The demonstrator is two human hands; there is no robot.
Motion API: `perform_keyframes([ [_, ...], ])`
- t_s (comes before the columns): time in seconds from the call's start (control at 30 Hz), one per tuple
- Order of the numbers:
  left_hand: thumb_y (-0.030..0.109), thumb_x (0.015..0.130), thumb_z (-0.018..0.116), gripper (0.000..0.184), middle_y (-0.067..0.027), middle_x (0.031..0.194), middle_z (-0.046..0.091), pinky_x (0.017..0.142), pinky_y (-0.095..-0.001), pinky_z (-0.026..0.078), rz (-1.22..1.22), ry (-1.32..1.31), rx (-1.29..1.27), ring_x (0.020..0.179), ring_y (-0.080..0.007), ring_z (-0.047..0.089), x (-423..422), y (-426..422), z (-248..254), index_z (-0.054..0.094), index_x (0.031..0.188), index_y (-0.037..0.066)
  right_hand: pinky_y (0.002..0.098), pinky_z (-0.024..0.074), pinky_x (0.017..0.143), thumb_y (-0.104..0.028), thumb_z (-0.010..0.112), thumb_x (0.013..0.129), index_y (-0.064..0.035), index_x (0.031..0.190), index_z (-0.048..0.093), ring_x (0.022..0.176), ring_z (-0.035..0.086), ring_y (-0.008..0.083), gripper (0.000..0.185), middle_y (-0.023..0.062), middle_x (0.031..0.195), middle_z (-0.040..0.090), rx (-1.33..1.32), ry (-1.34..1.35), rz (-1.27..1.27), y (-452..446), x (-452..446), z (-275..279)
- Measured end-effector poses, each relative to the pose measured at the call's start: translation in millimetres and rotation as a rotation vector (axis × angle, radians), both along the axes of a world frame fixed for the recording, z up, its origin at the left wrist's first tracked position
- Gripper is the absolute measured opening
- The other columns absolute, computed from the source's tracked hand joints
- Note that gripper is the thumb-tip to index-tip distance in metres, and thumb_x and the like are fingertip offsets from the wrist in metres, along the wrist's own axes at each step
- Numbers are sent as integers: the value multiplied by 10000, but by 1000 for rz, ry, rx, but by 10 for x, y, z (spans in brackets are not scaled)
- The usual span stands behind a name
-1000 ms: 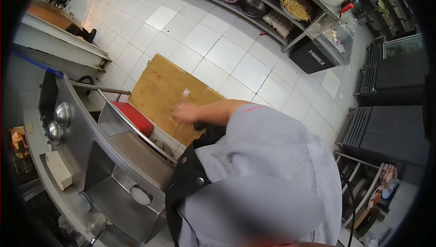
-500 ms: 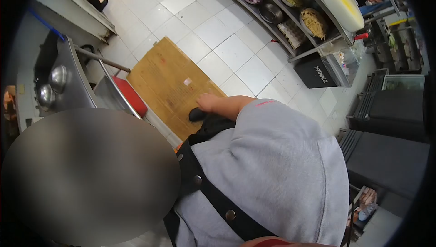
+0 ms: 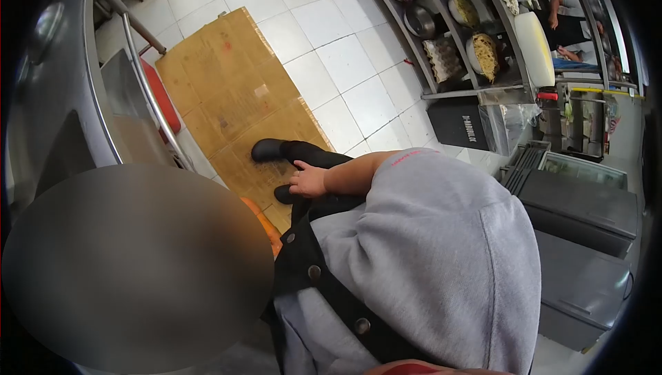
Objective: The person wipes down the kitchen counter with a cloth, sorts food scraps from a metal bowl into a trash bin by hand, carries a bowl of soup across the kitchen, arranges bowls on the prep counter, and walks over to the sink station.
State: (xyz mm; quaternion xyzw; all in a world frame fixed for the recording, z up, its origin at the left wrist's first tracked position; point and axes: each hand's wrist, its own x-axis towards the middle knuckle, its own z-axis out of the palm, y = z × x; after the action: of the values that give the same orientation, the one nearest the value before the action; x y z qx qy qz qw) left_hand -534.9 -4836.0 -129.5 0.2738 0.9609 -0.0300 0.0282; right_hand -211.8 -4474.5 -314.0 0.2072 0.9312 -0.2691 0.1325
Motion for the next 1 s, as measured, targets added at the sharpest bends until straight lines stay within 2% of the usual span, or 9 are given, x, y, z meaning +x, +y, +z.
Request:
perform_keyframes([
  [0.2,549,824,512,617,-152,1252,552,971,-512,325,145,28,61,1153,-299,522,169,-258,289,549,1223,80,594,266,1012,-200,608,765,-140,1064,553,1032,548,251,311,77,986,561,-48,175,-283,270,-179,232],
  [0.27,549,821,513,621,-152,1255,551,979,-516,318,254,0,97,1161,-299,518,524,-314,432,548,1227,80,491,366,959,-153,612,762,-87,1152,532,1058,526,334,404,120,1079,571,-124,181,-417,652,-369,447],
  [0.3,549,820,514,623,-151,1257,550,984,-518,314,308,-27,121,1164,-299,516,754,-239,473,547,1229,81,435,419,913,-109,615,755,-65,1188,515,1055,524,369,447,157,1110,571,-181,0,-545,911,-693,1071],
  [0.33,550,819,514,625,-151,1258,549,988,-521,311,359,-27,141,1168,-299,514,987,-175,534,546,1231,81,431,439,881,-81,619,770,-46,1187,512,1023,546,368,432,185,1103,570,103,405,-570,977,-675,756],
  [0.37,507,820,524,658,-162,1293,507,1028,-579,170,346,-33,275,1246,-334,424,1121,-59,597,468,1297,57,434,444,869,-87,626,790,-35,1196,504,1033,537,363,428,201,1124,551,40,444,-623,1229,-923,949],
  [0.47,335,819,577,611,-176,1324,444,1061,-603,101,316,298,441,1287,-344,339,1298,220,761,392,1306,15,428,364,976,-43,594,788,11,1211,479,1109,472,380,443,216,1157,518,146,863,-422,1685,-1726,1811],
  [0.6,258,829,573,557,-162,1326,428,1089,-580,84,614,415,486,1287,-339,327,1378,305,767,390,1302,26,446,320,1015,-52,580,813,10,1248,437,1175,416,383,462,217,1261,445,148,1082,-34,1731,-2524,2775],
  [0.77,230,840,567,523,-150,1305,436,1101,-546,113,827,554,511,1285,-326,331,1360,384,816,398,1294,34,575,182,1074,-146,612,806,-60,1311,386,1254,354,355,560,176,1300,405,225,996,263,1394,-3106,2684],
  [1.0,190,820,592,500,-158,1271,455,1094,-514,181,927,522,472,1263,-340,344,1343,425,822,418,1259,26,558,155,1088,-199,635,802,-66,1270,426,1254,365,330,529,154,1272,420,217,858,551,1196,-3094,2710],
])
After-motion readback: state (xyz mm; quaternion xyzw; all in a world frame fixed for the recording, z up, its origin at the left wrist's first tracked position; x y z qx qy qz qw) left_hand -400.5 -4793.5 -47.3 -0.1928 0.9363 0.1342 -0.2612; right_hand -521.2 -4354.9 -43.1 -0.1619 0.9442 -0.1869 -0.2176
